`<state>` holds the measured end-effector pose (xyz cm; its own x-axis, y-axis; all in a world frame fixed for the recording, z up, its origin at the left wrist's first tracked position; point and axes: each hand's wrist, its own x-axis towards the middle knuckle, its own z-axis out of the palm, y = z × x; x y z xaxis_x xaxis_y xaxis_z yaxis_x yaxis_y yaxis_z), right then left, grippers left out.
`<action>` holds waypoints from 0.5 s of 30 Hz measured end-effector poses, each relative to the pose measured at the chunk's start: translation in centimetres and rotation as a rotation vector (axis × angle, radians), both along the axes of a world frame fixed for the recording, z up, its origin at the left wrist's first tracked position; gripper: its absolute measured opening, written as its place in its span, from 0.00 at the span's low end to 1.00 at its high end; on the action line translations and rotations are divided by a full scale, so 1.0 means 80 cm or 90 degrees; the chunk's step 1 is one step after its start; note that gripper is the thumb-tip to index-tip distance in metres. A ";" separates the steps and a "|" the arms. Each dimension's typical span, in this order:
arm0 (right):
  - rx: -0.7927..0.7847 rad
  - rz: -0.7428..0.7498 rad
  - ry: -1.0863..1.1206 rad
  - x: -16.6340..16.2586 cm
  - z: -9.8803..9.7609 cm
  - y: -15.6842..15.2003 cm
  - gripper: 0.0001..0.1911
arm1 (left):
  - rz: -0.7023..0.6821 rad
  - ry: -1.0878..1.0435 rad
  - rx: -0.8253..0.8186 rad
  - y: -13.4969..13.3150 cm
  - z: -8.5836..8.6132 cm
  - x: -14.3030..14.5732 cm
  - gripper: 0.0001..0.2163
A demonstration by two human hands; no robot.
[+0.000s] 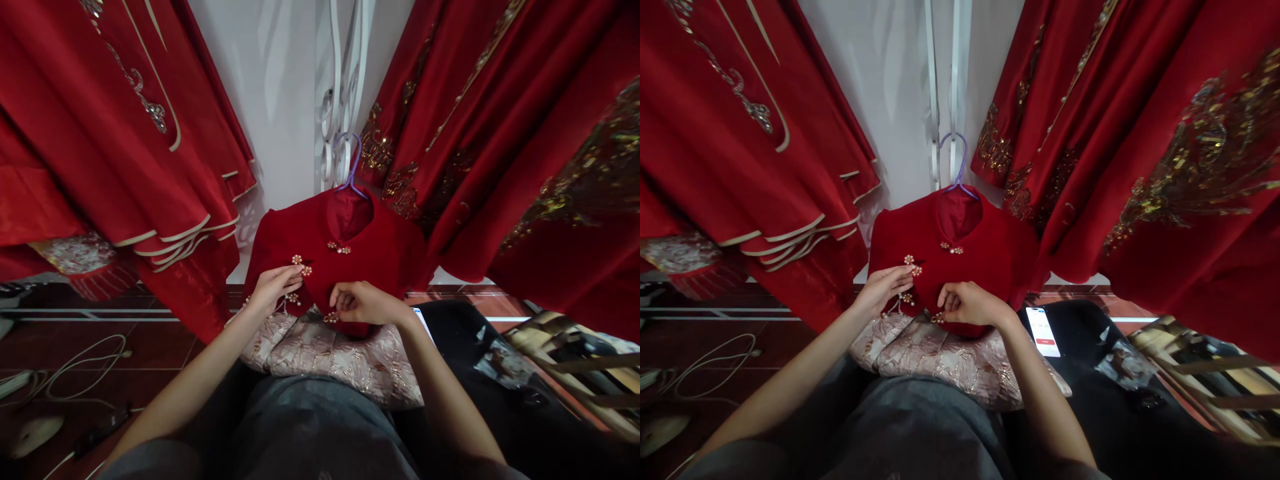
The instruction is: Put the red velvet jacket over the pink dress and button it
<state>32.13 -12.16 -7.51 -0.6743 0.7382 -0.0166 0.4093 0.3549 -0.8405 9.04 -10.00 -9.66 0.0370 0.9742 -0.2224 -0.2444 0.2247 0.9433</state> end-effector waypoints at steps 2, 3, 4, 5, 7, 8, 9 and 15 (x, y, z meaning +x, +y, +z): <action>0.004 0.000 -0.002 -0.001 -0.001 0.000 0.08 | 0.010 -0.007 0.003 -0.001 0.001 0.003 0.14; 0.006 0.002 -0.005 -0.002 -0.002 0.000 0.08 | 0.016 -0.009 0.007 -0.002 0.001 0.003 0.14; 0.009 0.003 -0.008 -0.003 -0.004 -0.001 0.08 | 0.022 -0.008 0.012 -0.003 0.001 0.004 0.14; 0.011 0.005 -0.010 -0.004 -0.005 -0.001 0.09 | 0.030 -0.005 0.016 -0.003 0.001 0.004 0.15; 0.014 0.004 -0.013 -0.006 -0.006 -0.001 0.09 | 0.044 0.004 0.020 -0.004 0.000 0.005 0.15; 0.015 0.003 -0.014 -0.006 -0.007 -0.001 0.09 | 0.049 0.011 0.021 -0.005 0.000 0.005 0.15; 0.016 0.003 -0.016 -0.006 -0.007 -0.001 0.09 | 0.053 0.017 0.021 -0.005 0.000 0.006 0.15; 0.018 0.002 -0.021 0.000 0.000 -0.003 0.09 | 0.046 0.030 -0.009 -0.008 0.001 0.010 0.14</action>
<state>32.13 -12.41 -7.51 -0.6761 0.7365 -0.0187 0.4359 0.3795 -0.8160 9.85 -10.63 -9.57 -0.0441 0.9706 -0.2368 -0.2157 0.2222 0.9508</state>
